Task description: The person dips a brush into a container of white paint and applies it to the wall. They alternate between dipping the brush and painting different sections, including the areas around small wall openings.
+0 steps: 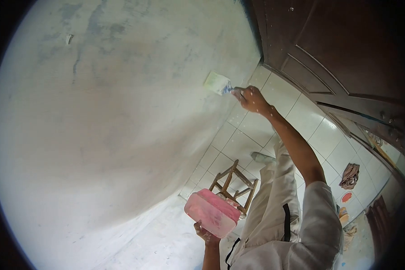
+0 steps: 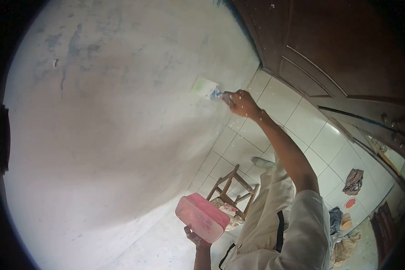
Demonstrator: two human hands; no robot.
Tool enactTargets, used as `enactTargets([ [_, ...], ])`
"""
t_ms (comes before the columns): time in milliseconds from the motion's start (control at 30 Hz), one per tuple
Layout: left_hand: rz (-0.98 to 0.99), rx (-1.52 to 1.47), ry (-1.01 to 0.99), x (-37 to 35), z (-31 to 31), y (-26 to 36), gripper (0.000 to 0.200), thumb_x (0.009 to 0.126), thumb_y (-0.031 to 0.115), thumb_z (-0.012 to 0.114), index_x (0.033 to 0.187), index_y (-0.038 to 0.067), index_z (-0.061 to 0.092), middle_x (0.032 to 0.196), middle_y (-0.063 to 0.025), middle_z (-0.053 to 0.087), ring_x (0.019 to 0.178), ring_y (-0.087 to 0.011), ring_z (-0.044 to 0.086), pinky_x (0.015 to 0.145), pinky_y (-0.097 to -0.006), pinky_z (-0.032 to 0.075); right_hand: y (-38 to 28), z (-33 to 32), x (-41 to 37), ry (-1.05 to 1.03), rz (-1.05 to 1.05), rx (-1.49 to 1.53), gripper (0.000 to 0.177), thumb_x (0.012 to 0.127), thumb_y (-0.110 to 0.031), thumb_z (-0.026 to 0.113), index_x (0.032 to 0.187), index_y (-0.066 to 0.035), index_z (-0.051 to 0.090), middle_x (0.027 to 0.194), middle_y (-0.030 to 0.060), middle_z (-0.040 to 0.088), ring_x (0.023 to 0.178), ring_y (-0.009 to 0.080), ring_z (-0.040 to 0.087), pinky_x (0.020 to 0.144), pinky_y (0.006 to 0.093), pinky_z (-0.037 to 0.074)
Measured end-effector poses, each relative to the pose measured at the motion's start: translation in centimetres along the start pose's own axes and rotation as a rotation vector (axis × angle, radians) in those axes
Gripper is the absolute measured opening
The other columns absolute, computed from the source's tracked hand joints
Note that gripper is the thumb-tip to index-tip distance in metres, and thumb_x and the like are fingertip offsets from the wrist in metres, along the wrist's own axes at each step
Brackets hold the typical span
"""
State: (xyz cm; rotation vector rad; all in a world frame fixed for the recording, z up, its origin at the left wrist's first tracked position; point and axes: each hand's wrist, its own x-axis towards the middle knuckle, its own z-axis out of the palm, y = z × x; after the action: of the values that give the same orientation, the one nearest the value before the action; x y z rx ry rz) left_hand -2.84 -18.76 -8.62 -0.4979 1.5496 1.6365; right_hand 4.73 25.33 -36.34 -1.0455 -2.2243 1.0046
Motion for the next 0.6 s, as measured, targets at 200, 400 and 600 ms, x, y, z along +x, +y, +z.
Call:
enactTargets([
  [200, 0.011, 0.032, 0.012, -0.5, 0.8, 0.2, 0.065, 0.08, 0.039, 0.055, 0.134, 0.005, 0.041, 0.125, -0.0129, 0.051, 0.112, -0.029, 0.051, 0.096, -0.0428, 0.044, 6.6, 4.2, 0.8, -0.137, 0.385, -0.111, 0.047, 0.098, -0.042, 0.042, 0.09, -0.003, 0.067, 0.086, 0.0229, 0.067, 0.086, 0.0375, 0.065, 0.079, 0.0462, 0.051],
  [400, -0.073, -0.031, -0.045, 0.2, -0.9, -1.0, 0.064, 0.08, 0.039, 0.055, 0.133, 0.006, 0.043, 0.122, -0.0113, 0.053, 0.111, -0.0291, 0.052, 0.096, -0.0431, 0.043, 4.7, 2.8, 0.7, -0.241, 0.488, -0.044, 0.059, 0.097, -0.048, 0.04, 0.1, 0.007, 0.06, 0.096, 0.0297, 0.063, 0.096, 0.0432, 0.061, 0.086, 0.0473, 0.048],
  [600, -0.039, -0.082, -0.145, -0.2, 0.6, 0.0, 0.067, 0.078, 0.039, 0.057, 0.135, 0.006, 0.041, 0.123, -0.0117, 0.053, 0.115, -0.0302, 0.051, 0.098, -0.0451, 0.043, -12.1, -7.6, 2.8, -0.237, 0.339, 0.083, 0.052, 0.097, -0.04, 0.045, 0.083, 0.007, 0.061, 0.082, 0.03, 0.063, 0.086, 0.0445, 0.062, 0.08, 0.0499, 0.049],
])
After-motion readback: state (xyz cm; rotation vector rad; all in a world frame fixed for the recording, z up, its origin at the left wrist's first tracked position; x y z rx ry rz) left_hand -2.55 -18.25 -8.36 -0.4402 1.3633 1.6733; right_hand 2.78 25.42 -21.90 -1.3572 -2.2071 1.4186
